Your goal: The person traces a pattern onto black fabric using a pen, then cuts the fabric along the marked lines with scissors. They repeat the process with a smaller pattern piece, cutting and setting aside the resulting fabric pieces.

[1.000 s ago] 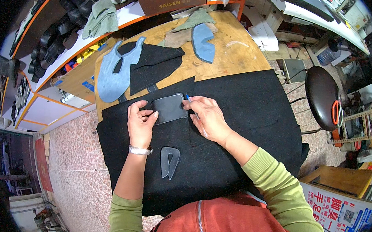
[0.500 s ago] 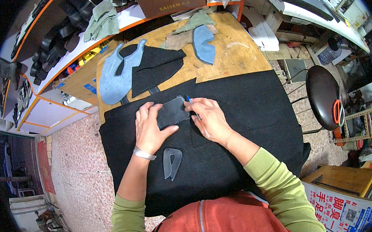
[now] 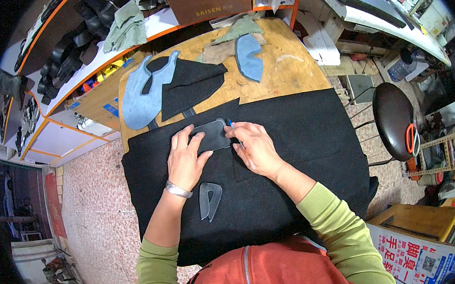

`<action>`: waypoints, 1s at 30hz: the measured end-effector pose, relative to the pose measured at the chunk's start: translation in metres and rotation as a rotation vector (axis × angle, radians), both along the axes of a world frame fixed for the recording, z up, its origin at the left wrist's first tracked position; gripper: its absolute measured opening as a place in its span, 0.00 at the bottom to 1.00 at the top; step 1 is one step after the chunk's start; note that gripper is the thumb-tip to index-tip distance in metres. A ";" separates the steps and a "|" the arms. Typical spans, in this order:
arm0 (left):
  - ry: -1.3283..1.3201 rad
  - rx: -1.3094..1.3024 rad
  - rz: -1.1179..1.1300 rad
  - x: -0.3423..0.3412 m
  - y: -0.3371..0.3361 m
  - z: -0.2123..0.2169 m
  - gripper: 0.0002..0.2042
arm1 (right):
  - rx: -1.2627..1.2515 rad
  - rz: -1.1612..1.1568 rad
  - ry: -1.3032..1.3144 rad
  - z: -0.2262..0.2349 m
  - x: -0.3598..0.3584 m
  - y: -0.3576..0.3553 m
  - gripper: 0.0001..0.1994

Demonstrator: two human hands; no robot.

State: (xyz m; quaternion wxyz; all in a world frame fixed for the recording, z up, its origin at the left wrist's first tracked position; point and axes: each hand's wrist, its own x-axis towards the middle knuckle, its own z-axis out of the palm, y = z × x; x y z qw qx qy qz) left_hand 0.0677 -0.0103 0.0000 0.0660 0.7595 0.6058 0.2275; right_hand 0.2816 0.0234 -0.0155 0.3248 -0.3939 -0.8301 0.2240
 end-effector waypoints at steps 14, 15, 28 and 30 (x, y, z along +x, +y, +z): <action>0.215 -0.187 -0.048 0.041 -0.021 -0.001 0.37 | 0.039 -0.080 0.101 -0.003 -0.002 0.003 0.14; 0.207 -0.235 -0.020 0.048 -0.022 0.001 0.39 | 0.038 -0.111 0.141 0.000 -0.005 0.004 0.15; 0.065 -0.268 0.068 0.066 -0.021 -0.022 0.47 | -0.545 0.216 0.039 0.036 -0.095 0.036 0.09; 0.062 -0.257 0.069 0.066 -0.021 -0.023 0.46 | -0.488 0.243 -0.011 0.033 -0.095 0.037 0.10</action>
